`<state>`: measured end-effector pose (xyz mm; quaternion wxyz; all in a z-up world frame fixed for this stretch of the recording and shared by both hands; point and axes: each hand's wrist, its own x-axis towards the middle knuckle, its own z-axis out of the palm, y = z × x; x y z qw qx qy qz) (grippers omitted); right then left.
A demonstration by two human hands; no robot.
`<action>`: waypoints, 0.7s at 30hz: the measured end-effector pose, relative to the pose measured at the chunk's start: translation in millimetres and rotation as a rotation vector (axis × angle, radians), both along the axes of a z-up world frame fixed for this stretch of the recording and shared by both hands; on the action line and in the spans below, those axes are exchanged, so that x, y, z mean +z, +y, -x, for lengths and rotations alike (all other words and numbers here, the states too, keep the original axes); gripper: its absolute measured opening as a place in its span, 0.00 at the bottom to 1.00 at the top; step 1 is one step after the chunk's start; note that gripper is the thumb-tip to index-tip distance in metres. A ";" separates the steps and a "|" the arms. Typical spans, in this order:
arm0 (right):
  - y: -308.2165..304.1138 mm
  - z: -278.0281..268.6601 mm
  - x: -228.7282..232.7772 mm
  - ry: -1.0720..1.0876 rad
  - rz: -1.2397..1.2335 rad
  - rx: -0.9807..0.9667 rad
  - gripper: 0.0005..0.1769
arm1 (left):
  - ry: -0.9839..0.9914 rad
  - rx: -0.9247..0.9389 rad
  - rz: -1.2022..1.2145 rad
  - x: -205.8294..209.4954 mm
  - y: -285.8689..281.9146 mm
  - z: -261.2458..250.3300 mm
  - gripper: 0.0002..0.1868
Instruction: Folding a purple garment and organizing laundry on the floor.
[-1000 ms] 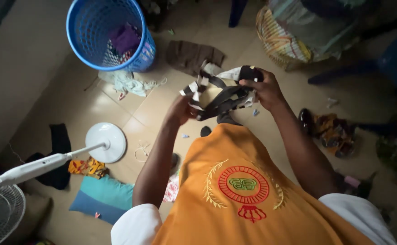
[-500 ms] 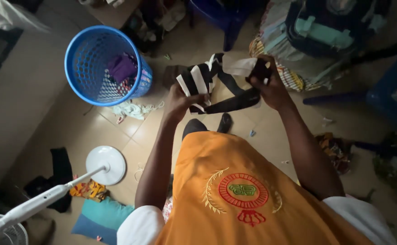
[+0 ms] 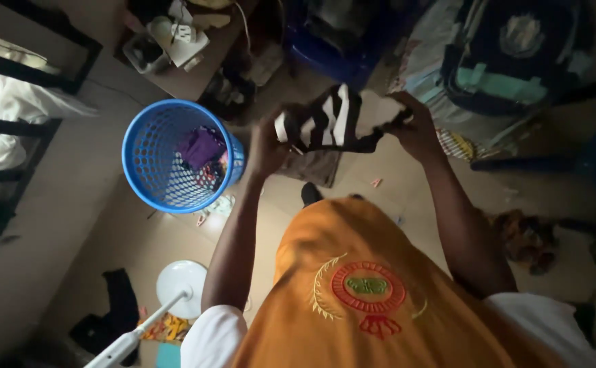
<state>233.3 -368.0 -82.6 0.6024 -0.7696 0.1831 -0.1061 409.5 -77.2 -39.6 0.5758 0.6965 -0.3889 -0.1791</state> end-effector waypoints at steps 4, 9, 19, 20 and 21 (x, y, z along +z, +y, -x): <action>2.0 -32.0 -15.0 -0.179 -0.358 -0.065 0.29 | 0.597 0.029 0.059 11.1 -11.2 -32.8 0.28; -9.0 -66.1 -28.5 -0.195 -0.542 -0.202 0.28 | 0.573 0.088 0.032 -1.4 -40.8 -72.4 0.26; -125.1 -144.3 -152.8 -0.257 -0.471 -0.252 0.25 | 0.449 0.145 0.082 -128.5 -177.6 -161.4 0.29; -139.5 -156.5 -153.7 -0.246 -0.428 -0.247 0.25 | 0.485 0.147 0.049 -133.3 -194.7 -173.3 0.31; -154.9 -169.4 -155.0 -0.235 -0.385 -0.242 0.25 | 0.521 0.150 0.017 -138.3 -212.8 -185.9 0.33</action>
